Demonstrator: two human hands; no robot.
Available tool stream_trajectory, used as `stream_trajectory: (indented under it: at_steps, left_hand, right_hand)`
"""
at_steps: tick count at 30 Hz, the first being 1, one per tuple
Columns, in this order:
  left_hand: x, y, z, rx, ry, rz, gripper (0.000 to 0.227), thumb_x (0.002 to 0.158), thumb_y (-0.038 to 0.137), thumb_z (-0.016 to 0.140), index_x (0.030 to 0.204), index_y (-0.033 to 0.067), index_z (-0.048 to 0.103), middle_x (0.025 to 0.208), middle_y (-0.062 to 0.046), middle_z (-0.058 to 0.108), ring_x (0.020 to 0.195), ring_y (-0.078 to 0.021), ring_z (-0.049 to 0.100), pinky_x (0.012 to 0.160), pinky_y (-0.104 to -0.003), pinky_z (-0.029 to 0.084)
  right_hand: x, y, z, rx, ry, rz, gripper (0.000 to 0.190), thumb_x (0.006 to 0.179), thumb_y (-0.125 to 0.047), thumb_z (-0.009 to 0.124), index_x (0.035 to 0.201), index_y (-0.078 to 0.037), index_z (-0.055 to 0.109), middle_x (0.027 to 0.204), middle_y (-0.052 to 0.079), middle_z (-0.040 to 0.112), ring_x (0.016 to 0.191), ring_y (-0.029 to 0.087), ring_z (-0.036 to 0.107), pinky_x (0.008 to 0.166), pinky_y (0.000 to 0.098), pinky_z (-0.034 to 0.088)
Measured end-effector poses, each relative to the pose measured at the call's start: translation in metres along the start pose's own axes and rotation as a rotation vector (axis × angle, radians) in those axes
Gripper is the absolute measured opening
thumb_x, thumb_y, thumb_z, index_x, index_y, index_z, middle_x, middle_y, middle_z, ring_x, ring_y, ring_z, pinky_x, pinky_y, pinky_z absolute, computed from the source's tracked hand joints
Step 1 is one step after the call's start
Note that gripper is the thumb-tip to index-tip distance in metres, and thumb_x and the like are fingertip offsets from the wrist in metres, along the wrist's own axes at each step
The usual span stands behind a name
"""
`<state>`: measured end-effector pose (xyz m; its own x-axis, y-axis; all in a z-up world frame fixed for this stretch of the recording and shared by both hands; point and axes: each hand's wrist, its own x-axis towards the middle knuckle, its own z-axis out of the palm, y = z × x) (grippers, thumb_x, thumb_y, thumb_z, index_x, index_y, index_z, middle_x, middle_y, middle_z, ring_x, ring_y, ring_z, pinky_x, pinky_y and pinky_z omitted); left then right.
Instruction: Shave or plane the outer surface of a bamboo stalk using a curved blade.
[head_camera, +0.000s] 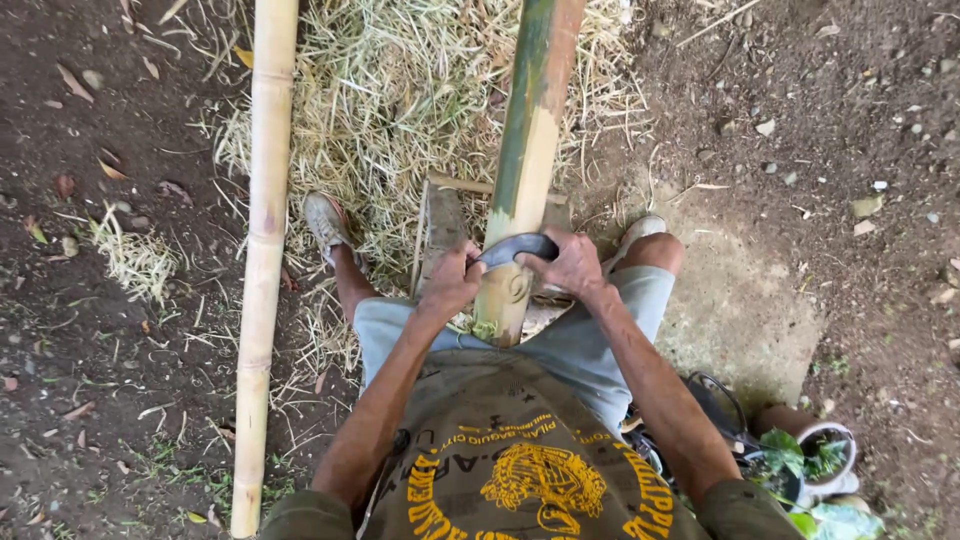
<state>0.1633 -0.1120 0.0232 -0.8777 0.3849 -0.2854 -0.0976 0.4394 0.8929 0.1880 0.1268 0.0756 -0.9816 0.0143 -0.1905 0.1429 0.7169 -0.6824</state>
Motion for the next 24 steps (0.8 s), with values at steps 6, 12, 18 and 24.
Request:
stream_trajectory:
  at_steps: [6, 12, 18, 24]
  left_hand:
    - [0.074, 0.02, -0.012, 0.061, 0.122, 0.157, 0.01, 0.094, 0.009, 0.069, 0.1, 0.0007, 0.069, 0.088, -0.016, 0.07, 0.08, -0.0278, 0.067, 0.078, -0.044, 0.054]
    - [0.175, 0.039, -0.007, 0.273, 0.261, 0.3, 0.01, 0.088, 0.013, 0.075, 0.093, 0.004, 0.074, 0.096, -0.014, 0.071, 0.093, -0.0298, 0.063, 0.094, -0.048, 0.045]
    - [0.236, 0.066, -0.012, 0.326, 0.265, 0.361, 0.009, 0.087, 0.013, 0.077, 0.093, 0.0061, 0.076, 0.089, -0.013, 0.071, 0.088, -0.0263, 0.064, 0.099, -0.047, 0.044]
    - [0.259, 0.061, -0.013, 0.312, 0.318, 0.45, 0.01, 0.084, 0.012, 0.079, 0.091, 0.0064, 0.076, 0.092, -0.013, 0.072, 0.091, -0.0296, 0.065, 0.096, -0.045, 0.044]
  right_hand:
    - [0.054, 0.009, -0.02, -0.228, 0.129, 0.158, 0.055, 0.083, -0.054, 0.085, 0.083, -0.004, 0.064, 0.065, 0.013, 0.068, 0.057, 0.028, 0.07, 0.058, 0.0445, 0.056]
    - [0.113, 0.027, -0.037, -0.248, 0.343, 0.216, 0.06, 0.083, -0.059, 0.087, 0.079, -0.005, 0.061, 0.06, 0.008, 0.065, 0.051, 0.023, 0.064, 0.05, 0.0423, 0.054]
    - [0.157, 0.043, -0.044, -0.221, 0.464, 0.289, 0.056, 0.081, -0.056, 0.087, 0.083, -0.006, 0.063, 0.061, 0.005, 0.066, 0.046, 0.021, 0.063, 0.047, 0.0405, 0.054]
    - [0.161, 0.041, -0.049, -0.249, 0.501, 0.209, 0.058, 0.084, -0.056, 0.087, 0.084, -0.003, 0.064, 0.06, 0.009, 0.066, 0.049, 0.025, 0.066, 0.052, 0.0428, 0.055]
